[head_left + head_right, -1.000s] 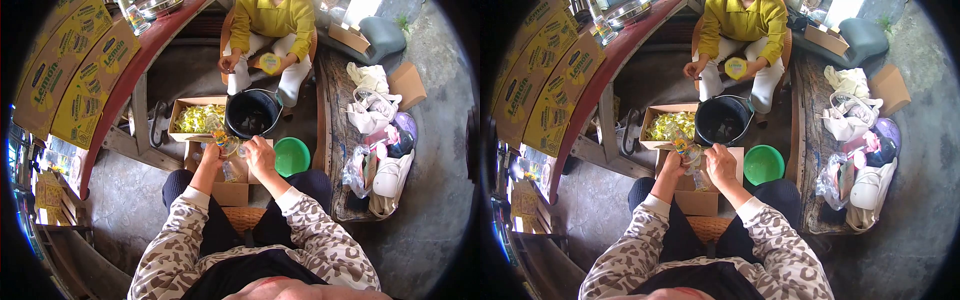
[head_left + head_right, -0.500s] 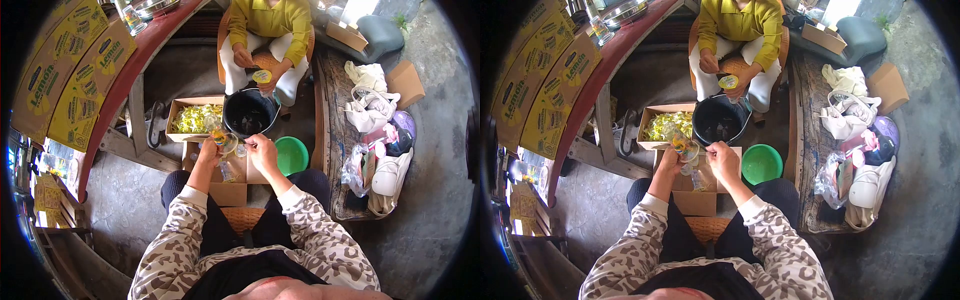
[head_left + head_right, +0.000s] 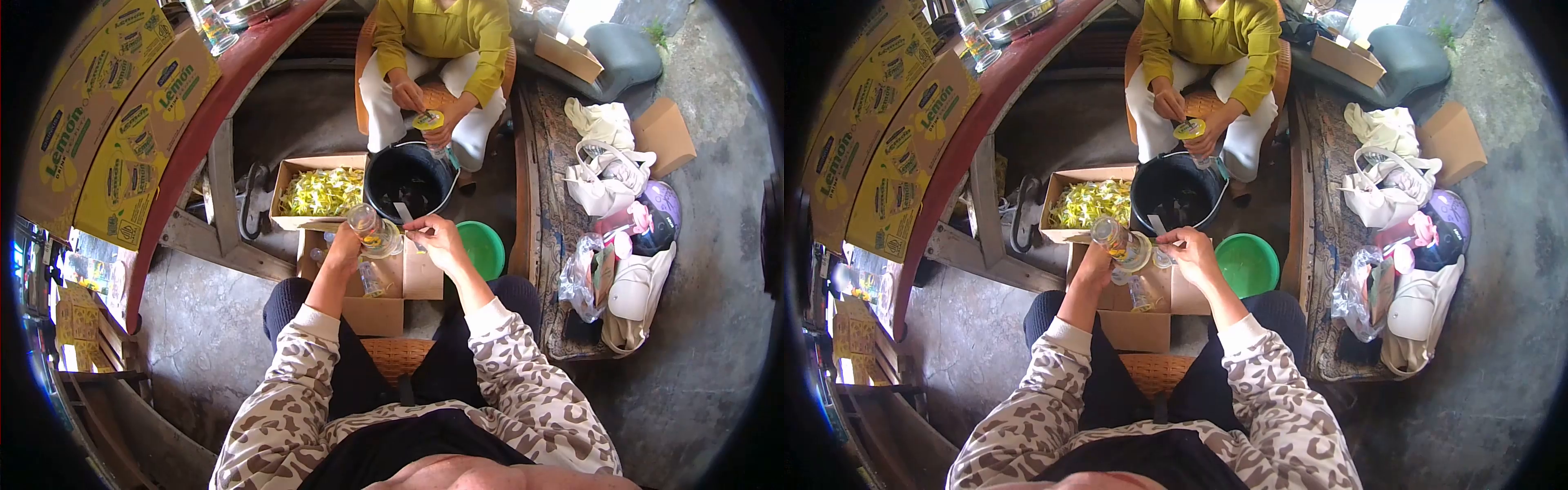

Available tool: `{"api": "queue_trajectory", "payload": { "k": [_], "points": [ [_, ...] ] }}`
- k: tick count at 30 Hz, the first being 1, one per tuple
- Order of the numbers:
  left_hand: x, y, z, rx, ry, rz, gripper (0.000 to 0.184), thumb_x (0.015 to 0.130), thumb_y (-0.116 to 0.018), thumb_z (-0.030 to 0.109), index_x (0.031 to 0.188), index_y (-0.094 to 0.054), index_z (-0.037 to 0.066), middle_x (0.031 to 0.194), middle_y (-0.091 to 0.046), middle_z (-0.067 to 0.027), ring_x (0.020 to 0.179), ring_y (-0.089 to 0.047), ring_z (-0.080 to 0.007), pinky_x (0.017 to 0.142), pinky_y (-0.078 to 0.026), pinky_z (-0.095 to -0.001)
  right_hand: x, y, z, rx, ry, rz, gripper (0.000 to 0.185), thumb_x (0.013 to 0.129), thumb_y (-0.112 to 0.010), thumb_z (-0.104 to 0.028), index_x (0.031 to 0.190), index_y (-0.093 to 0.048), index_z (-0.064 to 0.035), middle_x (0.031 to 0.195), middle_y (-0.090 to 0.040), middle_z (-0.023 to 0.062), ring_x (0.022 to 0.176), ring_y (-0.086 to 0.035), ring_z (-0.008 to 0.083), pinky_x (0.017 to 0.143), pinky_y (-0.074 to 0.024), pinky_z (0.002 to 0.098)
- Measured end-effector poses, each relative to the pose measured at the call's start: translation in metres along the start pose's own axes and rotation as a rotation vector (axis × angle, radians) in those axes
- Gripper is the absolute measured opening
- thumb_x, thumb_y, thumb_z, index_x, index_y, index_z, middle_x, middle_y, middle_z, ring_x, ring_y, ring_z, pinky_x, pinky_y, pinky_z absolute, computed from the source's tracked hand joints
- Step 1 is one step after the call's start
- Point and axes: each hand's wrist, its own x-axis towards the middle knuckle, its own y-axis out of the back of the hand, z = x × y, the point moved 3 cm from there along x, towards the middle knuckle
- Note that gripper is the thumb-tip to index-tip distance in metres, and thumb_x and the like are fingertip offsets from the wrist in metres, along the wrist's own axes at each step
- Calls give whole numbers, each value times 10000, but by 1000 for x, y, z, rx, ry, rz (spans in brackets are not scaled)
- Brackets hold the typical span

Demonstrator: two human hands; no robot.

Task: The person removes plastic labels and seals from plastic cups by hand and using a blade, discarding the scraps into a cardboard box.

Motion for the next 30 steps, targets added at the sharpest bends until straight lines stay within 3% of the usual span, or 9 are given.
{"api": "queue_trajectory", "payload": {
  "k": [11, 16, 20, 21, 23, 25, 26, 28, 30],
  "points": [
    [2, -7, 9, 173, 68, -74, 140, 909, -610, 106, 986, -694, 25, 914, -704, -57, 788, -649, -117, 728, -523, -274, -3, -2, -17, -57, 71, -96, 170, 842, -749, -139, 962, -745, -18, 931, -678, 89, 772, -654, 167, 695, -497, 286],
    [-2, -10, 14, 162, 80, -57, 135, 909, -605, 107, 970, -691, 23, 895, -700, -48, 776, -643, -109, 725, -516, -263, -2, 0, -17, -173, -58, -113, 193, 821, -766, -172, 901, -731, 0, 888, -668, 102, 786, -655, 175, 703, -498, 311],
    [2, -5, 7, 120, 71, -59, 159, 943, -602, 184, 1003, -669, 53, 894, -670, -26, 786, -621, -103, 723, -507, -271, -1, 0, -11, -116, -34, -89, 172, 810, -764, -154, 888, -725, -5, 861, -661, 99, 777, -651, 180, 706, -496, 315],
    [3, -4, 4, 71, 58, -94, 191, 970, -604, 249, 1027, -655, 74, 897, -646, -12, 788, -603, -100, 710, -501, -276, 0, 0, -10, -124, 21, -57, 154, 825, -752, -142, 866, -708, 0, 846, -648, 70, 740, -620, 154, 673, -478, 300],
    [6, -2, -2, -11, 63, -109, 185, 973, -596, 241, 1039, -641, 75, 884, -630, -7, 768, -594, -104, 706, -502, -273, 1, 1, -8, -131, 76, -24, 144, 841, -740, -130, 845, -690, 5, 830, -634, 41, 704, -588, 128, 641, -459, 286],
    [9, 1, -7, -93, 69, -124, 179, 976, -588, 234, 1051, -627, 76, 870, -614, -2, 747, -585, -108, 701, -504, -270, -1, 6, -15, -325, 287, 135, 130, 823, -739, -119, 837, -687, 0, 838, -640, 82, 681, -615, 191, 631, -467, 313],
    [11, 4, -9, -120, 76, -173, 168, 976, -585, 225, 1046, -620, 76, 857, -605, -1, 737, -578, -105, 690, -502, -264, -2, 6, -15, -325, 287, 135, 130, 823, -739, -119, 837, -687, 0, 838, -640, 82, 681, -615, 191, 631, -467, 313],
    [10, 2, -6, -147, 83, -223, 156, 977, -583, 215, 1041, -614, 76, 843, -596, 1, 727, -571, -102, 678, -500, -257, -2, 9, -19, -385, 199, 194, 138, 820, -729, -166, 817, -696, -32, 875, -657, 117, 801, -659, 321, 705, -497, 394],
    [7, 0, -6, -158, 99, -149, 155, 976, -586, 216, 1038, -617, 77, 865, -613, -12, 723, -574, -95, 636, -481, -236, -3, 9, -20, -393, 180, 205, 149, 817, -736, -184, 816, -700, -39, 878, -659, 116, 805, -660, 325, 704, -497, 400]
  ]
}}
